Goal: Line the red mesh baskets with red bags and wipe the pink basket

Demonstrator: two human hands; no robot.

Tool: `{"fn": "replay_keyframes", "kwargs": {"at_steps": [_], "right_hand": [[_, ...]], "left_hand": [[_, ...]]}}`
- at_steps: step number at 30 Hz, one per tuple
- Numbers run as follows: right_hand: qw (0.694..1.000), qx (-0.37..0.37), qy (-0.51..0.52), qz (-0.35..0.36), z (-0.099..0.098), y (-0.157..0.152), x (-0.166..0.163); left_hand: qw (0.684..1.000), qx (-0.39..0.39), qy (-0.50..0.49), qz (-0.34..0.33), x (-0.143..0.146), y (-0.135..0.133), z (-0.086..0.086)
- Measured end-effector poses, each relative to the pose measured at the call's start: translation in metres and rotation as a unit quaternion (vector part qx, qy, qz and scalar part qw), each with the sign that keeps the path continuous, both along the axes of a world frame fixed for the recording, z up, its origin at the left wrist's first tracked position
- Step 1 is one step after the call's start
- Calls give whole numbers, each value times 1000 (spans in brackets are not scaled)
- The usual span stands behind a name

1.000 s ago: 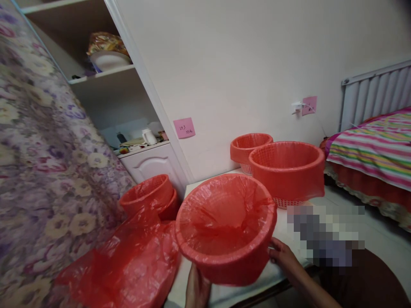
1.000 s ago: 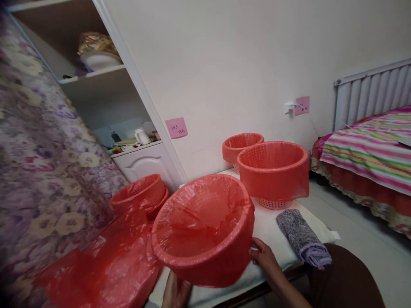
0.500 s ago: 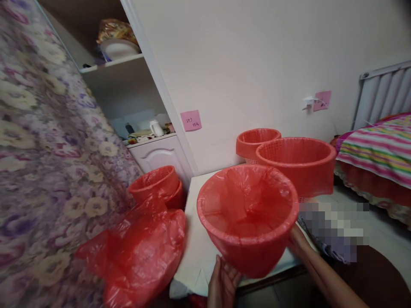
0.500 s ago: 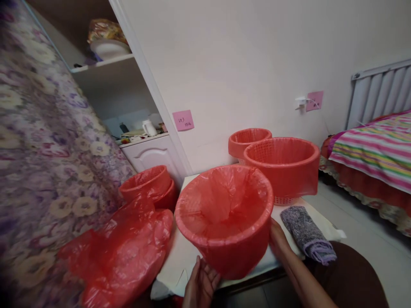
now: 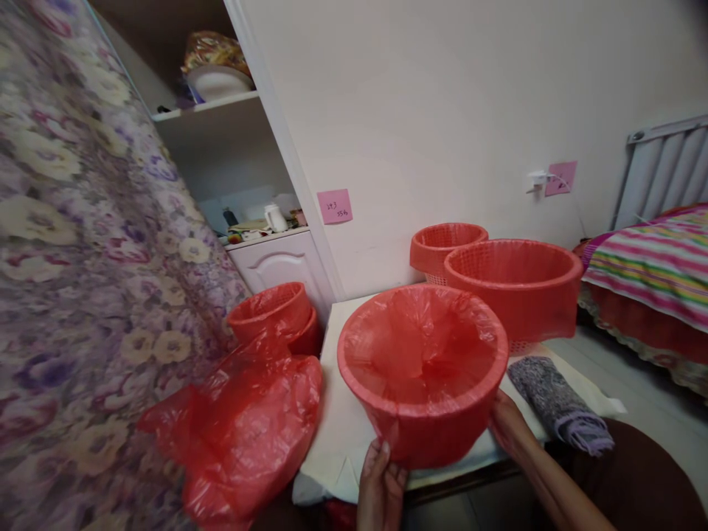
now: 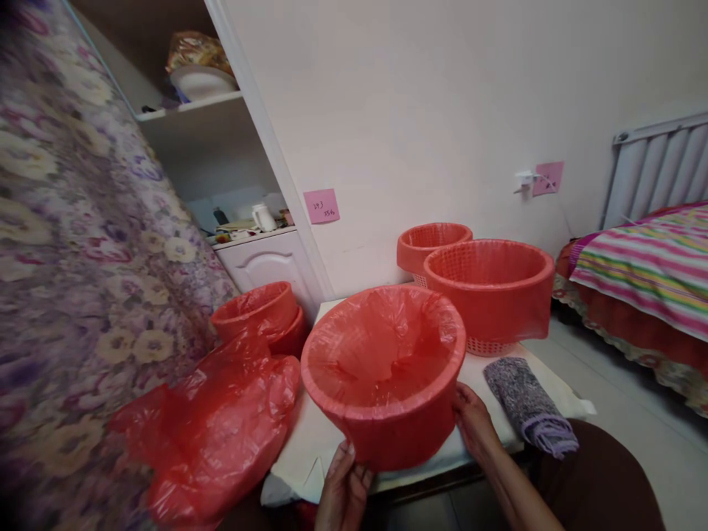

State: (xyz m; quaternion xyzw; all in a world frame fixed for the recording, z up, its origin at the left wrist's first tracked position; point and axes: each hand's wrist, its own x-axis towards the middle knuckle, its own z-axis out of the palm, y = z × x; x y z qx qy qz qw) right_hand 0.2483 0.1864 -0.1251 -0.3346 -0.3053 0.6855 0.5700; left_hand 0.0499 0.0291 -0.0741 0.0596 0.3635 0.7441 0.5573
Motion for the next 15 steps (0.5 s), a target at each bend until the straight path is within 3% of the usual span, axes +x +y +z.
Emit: {"fn": "replay_keyframes", "kwargs": {"at_steps": [6, 12, 15], "right_hand": [[998, -6, -48, -44, -8, 6, -1], [999, -18, -37, -24, 0, -6, 5], [999, -12, -40, -26, -2, -8, 4]], "left_hand": [[999, -14, -14, -28, -1, 0, -9], [998, 43, -40, -37, -29, 13, 13], [998, 53, -24, -14, -39, 22, 16]]}}
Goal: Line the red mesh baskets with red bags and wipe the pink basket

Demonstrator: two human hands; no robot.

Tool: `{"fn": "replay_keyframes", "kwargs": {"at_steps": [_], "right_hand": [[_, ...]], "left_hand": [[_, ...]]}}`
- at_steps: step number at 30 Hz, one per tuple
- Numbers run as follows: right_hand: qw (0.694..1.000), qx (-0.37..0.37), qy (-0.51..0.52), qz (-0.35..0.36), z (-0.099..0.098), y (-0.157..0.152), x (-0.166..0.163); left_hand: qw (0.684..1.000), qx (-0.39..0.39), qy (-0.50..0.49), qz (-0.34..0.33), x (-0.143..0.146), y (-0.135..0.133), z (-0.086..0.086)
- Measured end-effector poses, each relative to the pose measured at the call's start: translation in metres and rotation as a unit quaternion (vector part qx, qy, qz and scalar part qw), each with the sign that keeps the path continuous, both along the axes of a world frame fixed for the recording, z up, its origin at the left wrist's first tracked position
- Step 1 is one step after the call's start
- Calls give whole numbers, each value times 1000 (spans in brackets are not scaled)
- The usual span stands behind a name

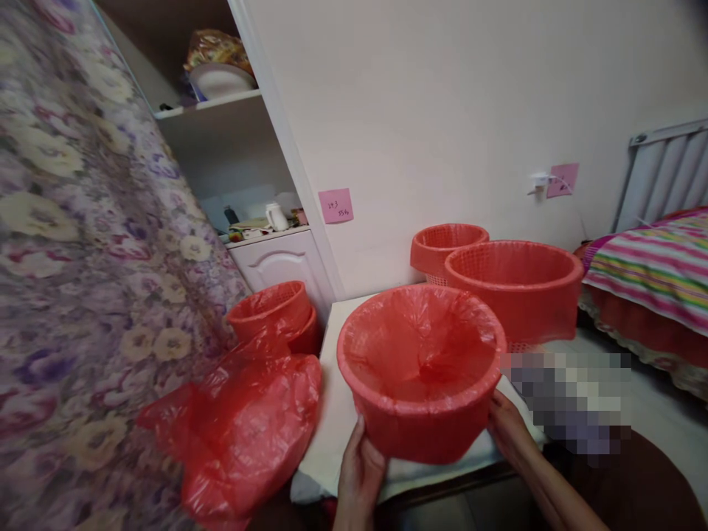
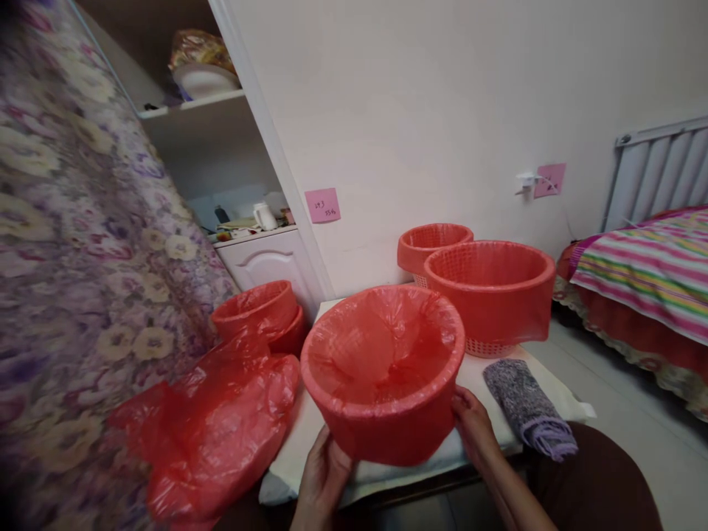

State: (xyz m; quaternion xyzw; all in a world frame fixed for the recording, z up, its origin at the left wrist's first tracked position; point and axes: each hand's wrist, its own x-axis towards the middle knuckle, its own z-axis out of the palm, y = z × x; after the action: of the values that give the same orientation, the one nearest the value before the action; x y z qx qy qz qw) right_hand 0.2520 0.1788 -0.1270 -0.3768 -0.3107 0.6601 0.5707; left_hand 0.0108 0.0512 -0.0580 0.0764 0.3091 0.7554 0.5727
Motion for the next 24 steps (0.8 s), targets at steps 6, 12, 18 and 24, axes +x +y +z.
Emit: {"fn": "replay_keyframes", "kwargs": {"at_steps": [6, 12, 18, 24], "right_hand": [[998, 12, -54, -28, -16, 9, -1], [996, 18, -77, -28, -23, 12, 0], [995, 20, -92, -12, -24, 13, 0], [991, 16, -131, -24, -15, 9, 2]], "left_hand": [[997, -55, 50, 20, -1, 2, -28], [997, -71, 34, 2, -12, 0, -28], [998, -8, -21, -61, -24, 0, -1], [999, 3, -33, -17, -33, -1, -7]]}}
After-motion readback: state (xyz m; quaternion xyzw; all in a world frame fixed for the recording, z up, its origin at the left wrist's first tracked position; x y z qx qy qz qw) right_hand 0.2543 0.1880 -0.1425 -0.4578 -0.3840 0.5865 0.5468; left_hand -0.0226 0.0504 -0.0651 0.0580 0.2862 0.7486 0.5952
